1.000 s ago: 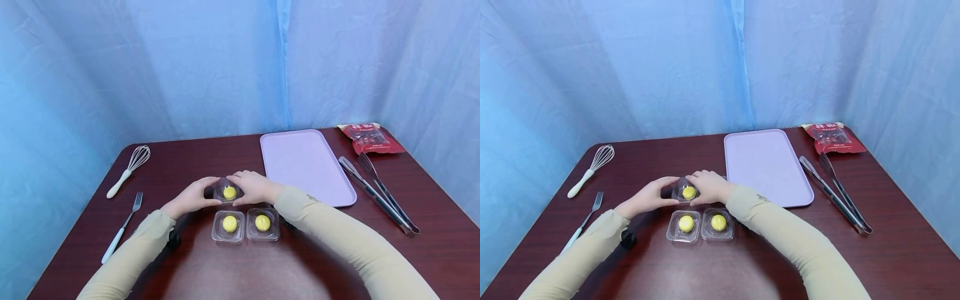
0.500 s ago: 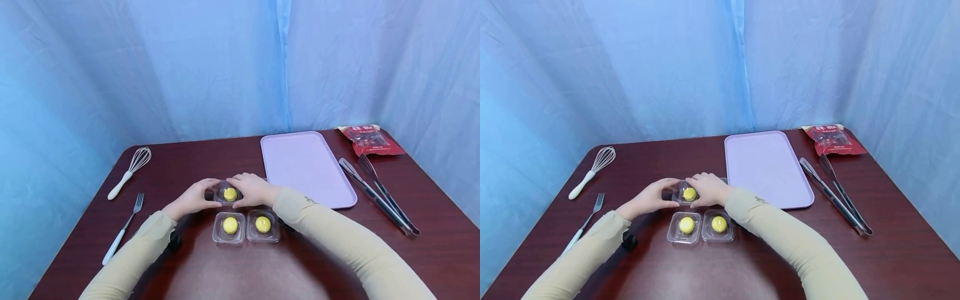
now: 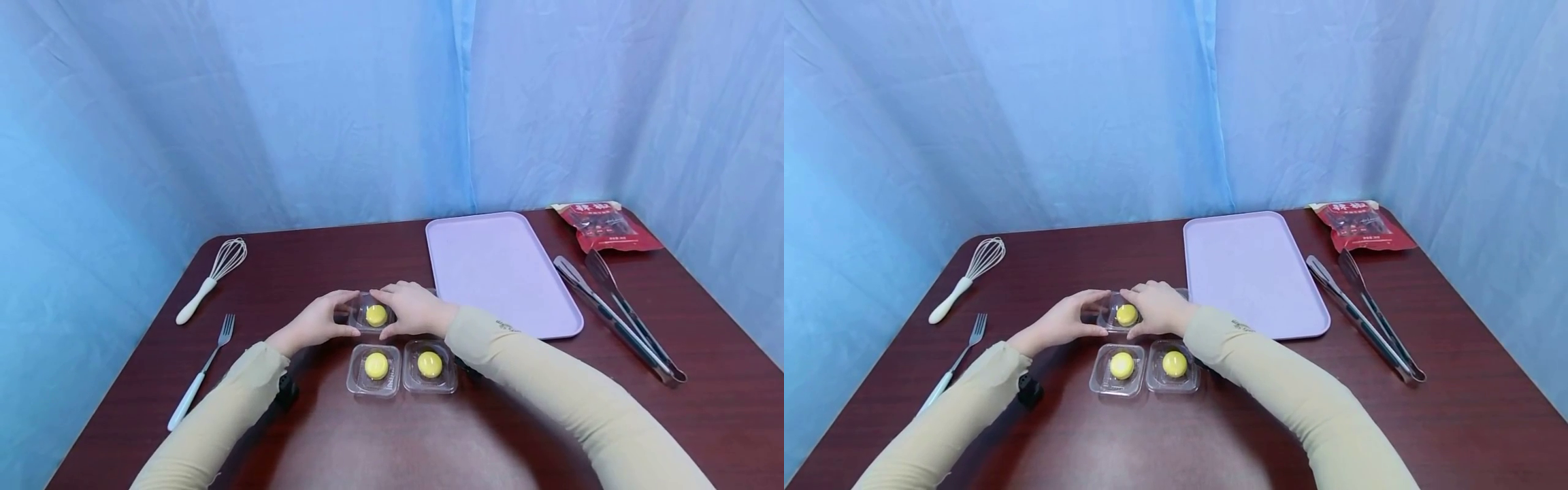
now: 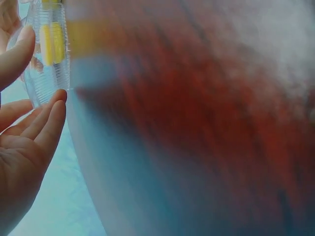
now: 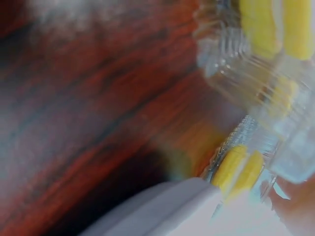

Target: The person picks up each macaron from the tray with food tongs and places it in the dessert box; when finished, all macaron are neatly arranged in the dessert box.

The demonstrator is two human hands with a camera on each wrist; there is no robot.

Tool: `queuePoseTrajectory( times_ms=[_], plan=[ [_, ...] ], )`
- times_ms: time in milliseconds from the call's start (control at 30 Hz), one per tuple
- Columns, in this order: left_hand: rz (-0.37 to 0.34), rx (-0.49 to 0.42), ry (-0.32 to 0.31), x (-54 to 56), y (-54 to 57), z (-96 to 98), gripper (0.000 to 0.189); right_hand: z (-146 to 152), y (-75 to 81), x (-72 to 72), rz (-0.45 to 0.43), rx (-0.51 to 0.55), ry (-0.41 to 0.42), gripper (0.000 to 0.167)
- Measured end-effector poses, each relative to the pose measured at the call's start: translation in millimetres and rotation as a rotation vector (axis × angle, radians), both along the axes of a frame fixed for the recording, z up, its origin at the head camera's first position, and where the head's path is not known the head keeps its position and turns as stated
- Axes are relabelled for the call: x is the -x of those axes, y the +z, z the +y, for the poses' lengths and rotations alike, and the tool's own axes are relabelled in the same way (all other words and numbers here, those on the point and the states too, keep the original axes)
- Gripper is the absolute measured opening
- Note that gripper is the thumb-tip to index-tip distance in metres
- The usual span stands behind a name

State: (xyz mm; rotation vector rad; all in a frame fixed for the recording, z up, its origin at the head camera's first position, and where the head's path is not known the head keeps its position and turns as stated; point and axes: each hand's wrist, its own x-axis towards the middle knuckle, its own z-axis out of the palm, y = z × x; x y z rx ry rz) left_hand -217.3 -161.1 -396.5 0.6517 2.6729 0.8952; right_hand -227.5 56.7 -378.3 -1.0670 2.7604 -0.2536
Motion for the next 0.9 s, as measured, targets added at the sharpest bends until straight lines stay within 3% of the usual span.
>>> queuePoseTrajectory(
  times_ms=[267,567,900],
  plan=[
    [-0.027,0.007,0.003,-0.3,-0.3,0.3,0.076,-1.9,2.1,-2.4,-0.01,0.0,-0.013,0.083],
    [0.0,0.039,-0.04,1.7,1.6,0.2,0.075,-2.1,2.6,-0.9,0.0,-0.03,-0.006,0.085],
    [0.025,0.057,-0.061,0.7,5.2,-0.1,0.078,2.2,2.7,0.0,-0.009,0.029,0.011,0.083]
  ],
)
